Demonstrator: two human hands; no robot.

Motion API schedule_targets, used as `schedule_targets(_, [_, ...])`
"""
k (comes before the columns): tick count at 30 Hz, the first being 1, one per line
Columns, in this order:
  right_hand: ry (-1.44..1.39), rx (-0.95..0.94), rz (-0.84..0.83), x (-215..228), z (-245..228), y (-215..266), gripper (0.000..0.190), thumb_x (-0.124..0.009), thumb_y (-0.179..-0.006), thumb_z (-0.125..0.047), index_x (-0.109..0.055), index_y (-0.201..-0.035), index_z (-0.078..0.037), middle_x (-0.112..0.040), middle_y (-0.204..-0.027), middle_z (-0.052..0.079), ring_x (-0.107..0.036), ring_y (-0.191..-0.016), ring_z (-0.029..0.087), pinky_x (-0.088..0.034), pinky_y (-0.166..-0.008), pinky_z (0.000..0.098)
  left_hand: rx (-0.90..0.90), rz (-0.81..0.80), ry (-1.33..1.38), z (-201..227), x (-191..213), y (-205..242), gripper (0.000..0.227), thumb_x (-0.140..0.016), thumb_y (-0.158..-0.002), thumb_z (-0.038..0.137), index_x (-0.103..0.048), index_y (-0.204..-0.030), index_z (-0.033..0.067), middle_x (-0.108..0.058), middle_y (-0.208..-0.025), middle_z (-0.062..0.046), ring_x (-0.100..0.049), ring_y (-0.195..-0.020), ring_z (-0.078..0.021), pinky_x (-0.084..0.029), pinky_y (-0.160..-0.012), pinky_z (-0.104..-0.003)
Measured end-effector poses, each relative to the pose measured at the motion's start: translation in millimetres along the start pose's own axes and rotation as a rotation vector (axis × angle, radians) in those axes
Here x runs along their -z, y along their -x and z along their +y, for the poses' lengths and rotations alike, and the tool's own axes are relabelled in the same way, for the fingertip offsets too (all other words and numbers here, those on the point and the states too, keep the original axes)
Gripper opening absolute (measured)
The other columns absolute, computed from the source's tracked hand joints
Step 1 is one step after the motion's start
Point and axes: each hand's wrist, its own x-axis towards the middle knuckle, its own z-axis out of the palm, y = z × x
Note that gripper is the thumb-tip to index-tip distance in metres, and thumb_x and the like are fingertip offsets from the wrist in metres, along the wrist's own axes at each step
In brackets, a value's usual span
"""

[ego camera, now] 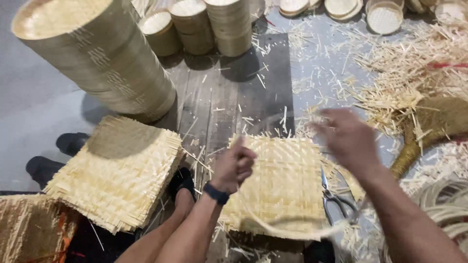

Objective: The person is assembling bamboo basket lids by fitting a circular rim onto a woven bamboo sheet and trimming the excess edges with scissors.

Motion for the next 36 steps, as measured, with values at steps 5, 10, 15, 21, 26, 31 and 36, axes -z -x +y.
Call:
schedule_targets(5, [0.286,-0.364,0.019,3.9,23.2,11.3,0.061,-0.061,-0.095,-0.068,-0.056,-0.070,-0.013,-0.054,-0.057,0.001,-0.045,-0.046,0.013,-0.038,-0.046,0.0304,-0.013,-0.010,0.318,36.0,-11.7,24.8,0.063,-0.038,-0.098,0.049,-0.076,-0.092,-0.0008,-0.066,-0.071,-0.011,-0.053,-0.052,-0.0149,-0.047,-0.049,-0.029])
schedule_targets(10, [0.286,0.096,0.075,5.5,-17.5,-0.7,0.067,-0.058,-0.093,-0.071,-0.046,-0.059,-0.015,-0.044,-0.050,-0.001,-0.039,-0.044,0.014,-0.032,-0.042,0.0308,-0.032,-0.013,-0.092,32.0,-31.2,9.0,0.031,-0.062,-0.098,0.030,-0.073,-0.086,0.0039,-0.073,-0.078,-0.008,-0.046,-0.047,-0.0081,-0.037,-0.042,-0.024])
schedule_targets(15, [0.226,-0.093,0.003,-5.7,-49.1,-0.5,0.067,-0.061,-0.084,-0.072,-0.047,-0.053,-0.014,-0.043,-0.043,0.001,-0.039,-0.037,0.014,-0.032,-0.036,0.0367,-0.128,0.135,0.133,-3.6,-38.5,-1.0,0.039,-0.070,-0.100,0.034,-0.063,-0.071,0.0078,-0.045,-0.052,0.005,-0.033,-0.037,-0.0041,-0.024,-0.034,-0.022])
schedule_targets(21, [0.148,-0.217,-0.088,-16.5,-19.2,21.8,0.062,-0.062,-0.084,-0.071,-0.061,-0.061,-0.013,-0.054,-0.055,-0.001,-0.051,-0.048,0.015,-0.040,-0.045,0.0338,-0.086,0.125,0.083,-7.8,-12.3,0.4,0.042,-0.069,-0.099,0.034,-0.058,-0.067,0.0088,-0.045,-0.050,0.005,-0.034,-0.037,-0.0067,-0.026,-0.035,-0.024])
schedule_targets(26, [-1.285,-1.166,-0.194,40.8,9.2,26.8,0.068,-0.041,-0.094,-0.061,-0.066,-0.095,0.001,-0.056,-0.060,0.005,-0.052,-0.055,0.016,-0.049,-0.056,0.0297,-0.235,0.247,0.397,-4.1,55.9,-10.3,0.035,-0.063,-0.105,0.034,-0.056,-0.079,0.0116,-0.044,-0.056,0.006,-0.038,-0.044,-0.0056,-0.030,-0.036,-0.022])
schedule_targets(31, [-1.503,-1.164,-0.024,-26.6,51.1,61.5,0.053,-0.060,-0.101,-0.054,-0.057,-0.078,-0.005,-0.031,-0.055,-0.006,-0.029,-0.046,0.009,-0.026,-0.039,0.0232,-0.113,0.229,0.430,-0.6,56.3,-4.8,0.041,-0.058,-0.103,0.040,-0.061,-0.080,0.0072,-0.046,-0.056,0.003,-0.041,-0.044,-0.0074,-0.031,-0.038,-0.022])
schedule_targets(36, [-1.521,-1.183,0.046,-29.8,62.0,68.8,0.048,-0.064,-0.100,-0.048,-0.039,-0.069,-0.020,-0.027,-0.055,-0.007,-0.024,-0.044,0.008,-0.018,-0.035,0.0249,-0.009,0.154,0.502,-16.6,81.1,-18.6,0.040,-0.063,-0.101,0.039,-0.060,-0.074,0.0095,-0.042,-0.049,0.005,-0.036,-0.038,-0.0070,-0.027,-0.033,-0.022])
